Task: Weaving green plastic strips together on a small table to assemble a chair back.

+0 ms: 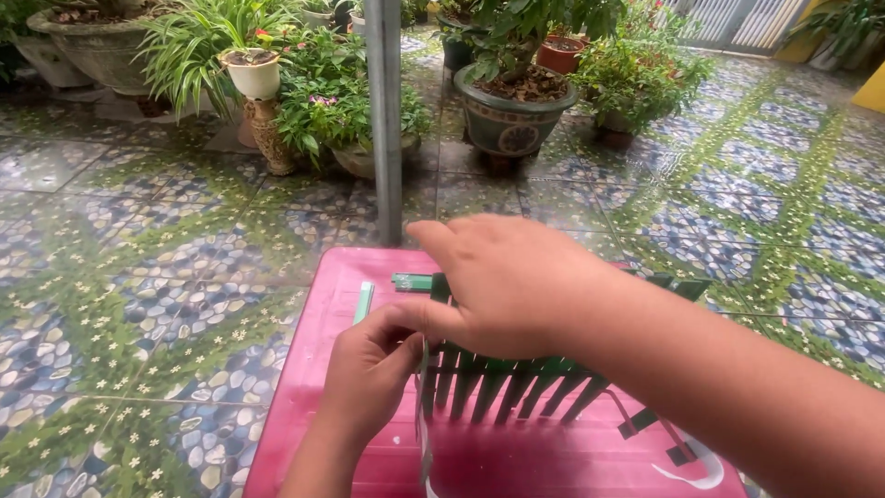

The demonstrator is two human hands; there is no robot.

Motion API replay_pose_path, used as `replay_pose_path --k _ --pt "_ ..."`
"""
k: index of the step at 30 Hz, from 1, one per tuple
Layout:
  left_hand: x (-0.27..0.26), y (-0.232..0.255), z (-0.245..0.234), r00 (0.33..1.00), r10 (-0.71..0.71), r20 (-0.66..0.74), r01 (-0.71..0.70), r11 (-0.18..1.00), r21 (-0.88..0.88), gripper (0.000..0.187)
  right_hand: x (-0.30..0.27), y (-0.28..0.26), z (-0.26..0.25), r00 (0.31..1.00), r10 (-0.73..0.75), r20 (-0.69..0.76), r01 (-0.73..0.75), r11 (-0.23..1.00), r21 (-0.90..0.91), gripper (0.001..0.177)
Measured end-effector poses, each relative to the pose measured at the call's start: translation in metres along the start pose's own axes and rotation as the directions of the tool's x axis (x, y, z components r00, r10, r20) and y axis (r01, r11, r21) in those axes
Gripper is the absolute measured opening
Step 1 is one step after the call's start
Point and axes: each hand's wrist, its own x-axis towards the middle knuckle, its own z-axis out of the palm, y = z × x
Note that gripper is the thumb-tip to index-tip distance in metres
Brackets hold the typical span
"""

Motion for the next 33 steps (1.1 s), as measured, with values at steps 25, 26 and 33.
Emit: replay_pose_path --k 25,26,33 --pt "0.000 0.014 0.003 0.974 -0.226 -0.017 0.227 0.974 0.023 0.012 -0.034 0.038 -0.025 0.956 0.294 0.006 -0.293 0.955 0.043 0.078" --pt "0.000 0.013 0.003 0.974 -0.226 -0.014 0.226 0.974 -0.003 0.014 -0.033 0.035 -0.022 0.939 0.324 0.113 -0.327 0.945 0.008 0.076" --pt "-0.001 0.014 0.005 0.963 -0.269 -0.034 0.268 0.963 -0.023 0.018 -0.049 0.050 -0.028 0.932 0.353 0.077 -0.358 0.932 0.054 0.074"
